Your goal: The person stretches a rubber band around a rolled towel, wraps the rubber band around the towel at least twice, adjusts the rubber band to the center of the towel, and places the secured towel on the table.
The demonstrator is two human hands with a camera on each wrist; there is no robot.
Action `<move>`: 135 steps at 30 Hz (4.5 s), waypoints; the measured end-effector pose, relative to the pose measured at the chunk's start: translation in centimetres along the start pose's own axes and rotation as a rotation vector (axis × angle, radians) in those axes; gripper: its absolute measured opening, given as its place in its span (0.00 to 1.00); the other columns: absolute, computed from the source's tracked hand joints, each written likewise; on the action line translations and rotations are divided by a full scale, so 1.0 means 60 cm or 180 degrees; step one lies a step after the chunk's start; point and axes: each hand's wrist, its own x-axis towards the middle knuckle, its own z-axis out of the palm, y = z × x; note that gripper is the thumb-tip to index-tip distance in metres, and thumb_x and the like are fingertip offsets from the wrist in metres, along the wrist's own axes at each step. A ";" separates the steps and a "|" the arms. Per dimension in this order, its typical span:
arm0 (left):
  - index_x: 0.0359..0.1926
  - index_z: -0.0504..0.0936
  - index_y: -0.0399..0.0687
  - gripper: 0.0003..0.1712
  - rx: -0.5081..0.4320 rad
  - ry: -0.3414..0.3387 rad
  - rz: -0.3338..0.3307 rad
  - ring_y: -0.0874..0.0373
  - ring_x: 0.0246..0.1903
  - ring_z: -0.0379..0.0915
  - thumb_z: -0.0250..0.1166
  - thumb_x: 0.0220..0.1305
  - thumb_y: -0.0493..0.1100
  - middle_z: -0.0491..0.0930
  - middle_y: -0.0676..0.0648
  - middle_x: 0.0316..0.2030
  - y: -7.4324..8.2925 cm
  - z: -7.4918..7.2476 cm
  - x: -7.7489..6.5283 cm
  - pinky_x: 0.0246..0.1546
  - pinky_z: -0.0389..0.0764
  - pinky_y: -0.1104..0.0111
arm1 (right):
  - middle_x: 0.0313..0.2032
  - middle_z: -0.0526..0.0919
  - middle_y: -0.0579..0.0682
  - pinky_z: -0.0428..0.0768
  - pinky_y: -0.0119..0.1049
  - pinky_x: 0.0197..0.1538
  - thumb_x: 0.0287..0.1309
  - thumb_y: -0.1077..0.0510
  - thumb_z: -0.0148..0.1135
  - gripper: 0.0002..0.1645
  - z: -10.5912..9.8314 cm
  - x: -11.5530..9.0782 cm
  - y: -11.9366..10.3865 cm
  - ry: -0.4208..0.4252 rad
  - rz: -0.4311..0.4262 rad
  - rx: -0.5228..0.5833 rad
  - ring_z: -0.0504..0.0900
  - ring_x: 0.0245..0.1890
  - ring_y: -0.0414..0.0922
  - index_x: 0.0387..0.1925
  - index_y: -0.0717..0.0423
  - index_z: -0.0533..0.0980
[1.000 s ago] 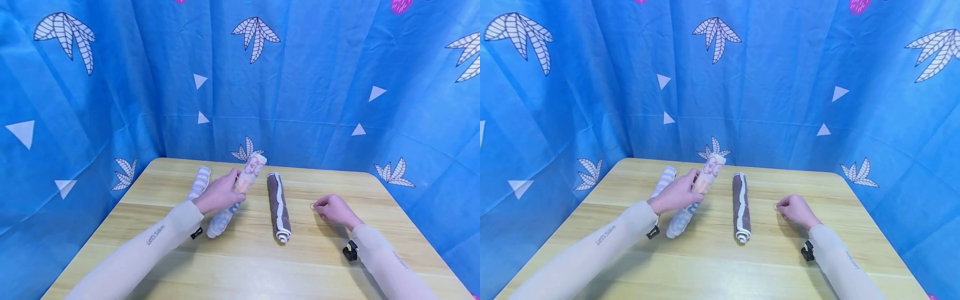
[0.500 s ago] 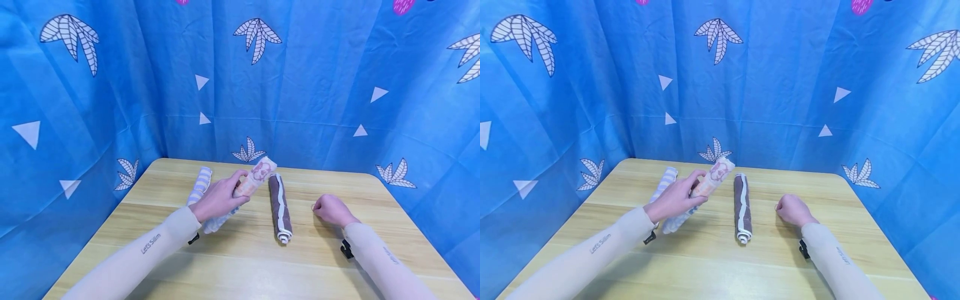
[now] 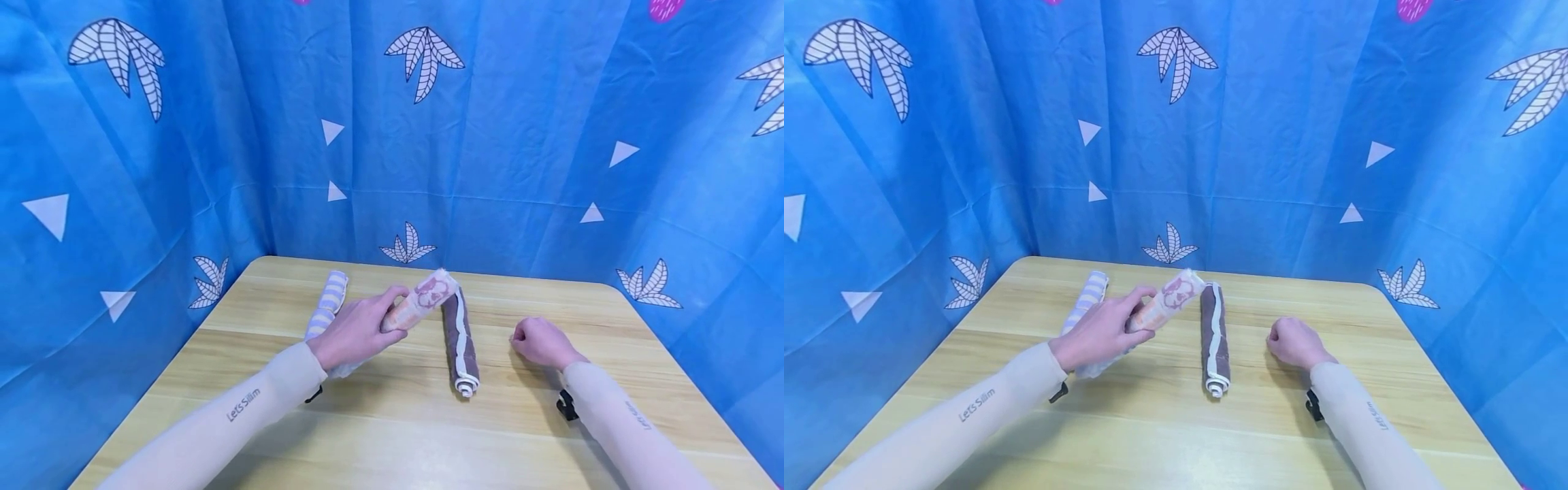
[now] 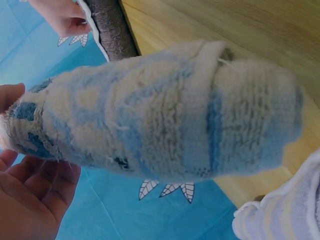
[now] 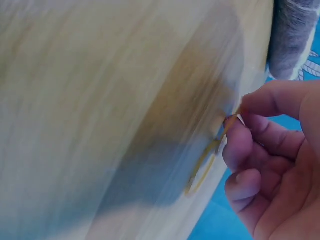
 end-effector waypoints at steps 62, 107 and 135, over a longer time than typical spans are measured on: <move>0.78 0.44 0.82 0.51 0.0254 -0.0366 0.0622 0.59 0.46 0.76 0.63 0.65 0.44 0.69 0.54 0.69 -0.012 0.034 -0.001 0.40 0.83 0.66 | 0.60 0.82 0.50 0.83 0.35 0.42 0.79 0.56 0.42 0.28 -0.052 -0.044 -0.143 -0.0957 -0.0542 0.4847 0.86 0.49 0.46 0.76 0.53 0.59; 0.77 0.56 0.72 0.49 0.0578 -0.0554 0.1296 0.66 0.24 0.70 0.68 0.59 0.42 0.79 0.54 0.56 0.016 0.027 -0.007 0.22 0.71 0.78 | 0.60 0.72 0.59 0.87 0.42 0.38 0.55 0.58 0.72 0.53 -0.036 -0.048 -0.199 -0.0084 -0.0624 0.3181 0.79 0.52 0.51 0.78 0.41 0.56; 0.71 0.66 0.70 0.44 0.0901 -0.0771 0.1340 0.62 0.23 0.68 0.66 0.56 0.34 0.77 0.56 0.42 0.052 0.004 0.001 0.22 0.70 0.74 | 0.53 0.80 0.51 0.84 0.38 0.43 0.55 0.49 0.75 0.44 -0.031 -0.053 -0.225 0.0352 -0.0578 0.2639 0.80 0.44 0.51 0.72 0.41 0.67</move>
